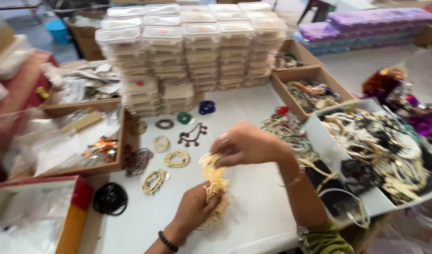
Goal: The person sorts through various jewelry items on a table, picking up and examining necklaces, bracelets, and hair accessories. They handle a blue hair accessory, a black beaded necklace, and several pearl necklaces, placing some items into boxes and others on the table.
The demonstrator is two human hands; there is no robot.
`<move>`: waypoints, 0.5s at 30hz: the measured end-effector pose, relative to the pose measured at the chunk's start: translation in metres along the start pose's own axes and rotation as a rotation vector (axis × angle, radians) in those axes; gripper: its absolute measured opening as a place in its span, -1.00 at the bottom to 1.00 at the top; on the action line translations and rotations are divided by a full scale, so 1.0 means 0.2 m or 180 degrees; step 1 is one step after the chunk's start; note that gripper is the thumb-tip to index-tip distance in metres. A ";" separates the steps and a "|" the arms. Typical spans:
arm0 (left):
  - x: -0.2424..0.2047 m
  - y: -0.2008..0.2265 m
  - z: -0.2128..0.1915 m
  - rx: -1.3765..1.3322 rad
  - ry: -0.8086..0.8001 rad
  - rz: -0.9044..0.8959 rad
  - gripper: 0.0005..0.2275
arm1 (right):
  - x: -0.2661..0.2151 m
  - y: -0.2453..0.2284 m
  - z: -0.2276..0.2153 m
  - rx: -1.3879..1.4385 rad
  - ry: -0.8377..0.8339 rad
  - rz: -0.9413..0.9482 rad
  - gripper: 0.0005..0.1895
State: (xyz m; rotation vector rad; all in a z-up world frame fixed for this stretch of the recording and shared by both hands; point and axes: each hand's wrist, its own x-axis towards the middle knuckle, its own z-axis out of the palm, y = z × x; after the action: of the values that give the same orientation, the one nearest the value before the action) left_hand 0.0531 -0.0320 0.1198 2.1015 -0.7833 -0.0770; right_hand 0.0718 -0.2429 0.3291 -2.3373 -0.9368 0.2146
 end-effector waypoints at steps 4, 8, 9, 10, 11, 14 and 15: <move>0.00 0.12 -0.11 -0.0322 0.0239 0.0240 -0.82 | -0.17 0.08 -0.11 0.0387 0.1289 -0.0239 -0.73; 0.02 0.17 -0.18 -0.0170 0.0058 0.0106 -0.66 | -0.24 0.23 -0.15 0.1445 0.2279 -0.0133 -0.73; 0.03 0.18 -0.20 -0.0161 0.0108 0.0093 -0.66 | -0.26 0.24 -0.16 0.1444 0.2241 -0.0171 -0.73; 0.04 0.19 -0.22 0.0037 0.0155 0.0424 -0.59 | -0.27 0.24 -0.17 0.1545 0.2365 -0.0124 -0.74; 0.05 0.19 -0.24 0.0238 0.0197 0.0752 -0.52 | -0.28 0.25 -0.18 0.1649 0.2487 -0.0076 -0.74; 0.13 0.21 -0.22 0.0793 0.0052 0.1080 -0.10 | -0.32 0.25 -0.18 0.1731 0.2575 -0.0124 -0.74; 0.17 0.27 -0.24 0.0791 0.0055 0.1086 -0.10 | -0.31 0.22 -0.18 0.1723 0.2576 -0.0125 -0.74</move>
State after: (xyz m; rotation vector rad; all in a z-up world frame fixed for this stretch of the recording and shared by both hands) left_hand 0.0693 -0.0399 0.1974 2.1610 -1.1793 0.2339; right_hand 0.0648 -0.3273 0.3280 -1.6571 -0.4346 -0.4231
